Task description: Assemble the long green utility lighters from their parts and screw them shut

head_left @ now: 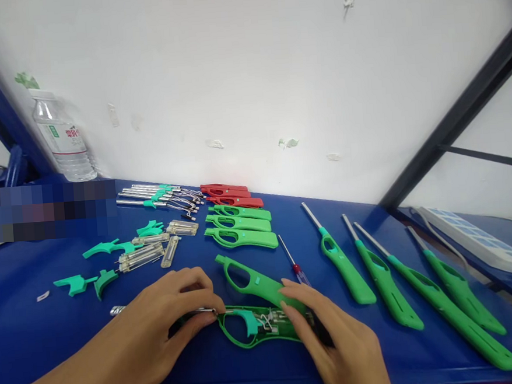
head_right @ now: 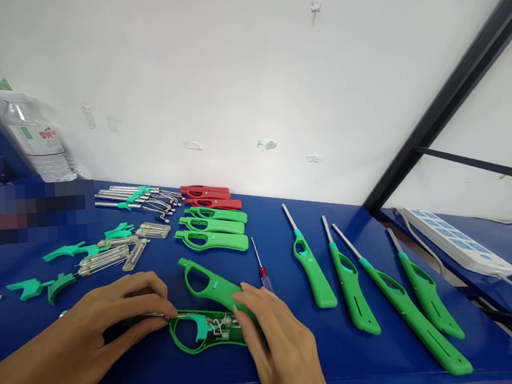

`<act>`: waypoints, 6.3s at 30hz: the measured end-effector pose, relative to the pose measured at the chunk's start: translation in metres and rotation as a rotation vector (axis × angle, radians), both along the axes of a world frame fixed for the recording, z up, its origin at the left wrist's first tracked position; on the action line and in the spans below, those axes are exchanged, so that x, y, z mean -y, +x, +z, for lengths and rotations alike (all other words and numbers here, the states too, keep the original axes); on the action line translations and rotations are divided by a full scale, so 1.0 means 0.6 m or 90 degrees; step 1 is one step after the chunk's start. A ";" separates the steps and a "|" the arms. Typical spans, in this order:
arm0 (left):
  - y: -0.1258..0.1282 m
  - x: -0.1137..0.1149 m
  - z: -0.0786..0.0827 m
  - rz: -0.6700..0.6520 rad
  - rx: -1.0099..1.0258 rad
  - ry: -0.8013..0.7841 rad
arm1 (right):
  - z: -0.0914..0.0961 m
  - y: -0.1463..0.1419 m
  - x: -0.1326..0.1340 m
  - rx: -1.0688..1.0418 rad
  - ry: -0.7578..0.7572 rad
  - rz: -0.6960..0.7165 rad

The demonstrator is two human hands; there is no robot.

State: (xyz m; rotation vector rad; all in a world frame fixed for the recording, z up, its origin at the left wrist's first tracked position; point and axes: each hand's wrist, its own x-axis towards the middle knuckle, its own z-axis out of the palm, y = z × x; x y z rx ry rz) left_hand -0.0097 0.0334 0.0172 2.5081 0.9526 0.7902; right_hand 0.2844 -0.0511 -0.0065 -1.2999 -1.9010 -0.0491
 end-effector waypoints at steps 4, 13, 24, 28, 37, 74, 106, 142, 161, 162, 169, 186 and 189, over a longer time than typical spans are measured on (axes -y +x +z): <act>-0.010 0.001 0.015 0.045 0.017 0.099 | 0.010 0.017 0.007 -0.017 0.015 0.006; -0.013 0.000 0.022 0.039 -0.027 0.136 | 0.030 0.053 0.024 0.020 -0.040 0.108; -0.009 -0.003 0.018 -0.058 -0.054 0.117 | 0.020 0.064 0.015 0.063 -0.043 0.145; -0.015 -0.007 0.002 -0.062 -0.084 0.077 | 0.020 0.068 0.015 0.060 -0.051 0.151; -0.007 0.000 0.004 -0.053 -0.043 0.054 | 0.022 0.063 0.017 0.040 -0.097 0.120; 0.010 0.022 0.003 -0.043 -0.088 0.041 | 0.012 0.049 0.014 0.076 -0.102 0.111; 0.008 0.017 0.000 -0.041 -0.075 0.069 | 0.004 0.048 0.022 0.055 -0.116 0.066; 0.018 0.008 0.002 -0.042 -0.083 0.178 | -0.002 0.044 0.021 0.072 -0.146 0.030; 0.017 0.003 -0.006 -0.039 -0.074 0.222 | -0.001 0.045 0.015 0.197 -0.019 0.047; 0.017 0.003 -0.006 -0.039 -0.075 0.224 | 0.000 0.044 0.014 0.207 -0.013 0.044; 0.022 0.014 -0.006 -0.011 -0.113 0.277 | -0.001 0.044 0.014 0.221 0.003 0.034; 0.026 0.023 -0.016 -0.016 -0.132 0.278 | 0.003 0.046 0.026 0.150 -0.068 0.058; 0.026 0.021 -0.010 -0.036 -0.149 0.264 | 0.004 0.043 0.027 0.173 -0.037 0.041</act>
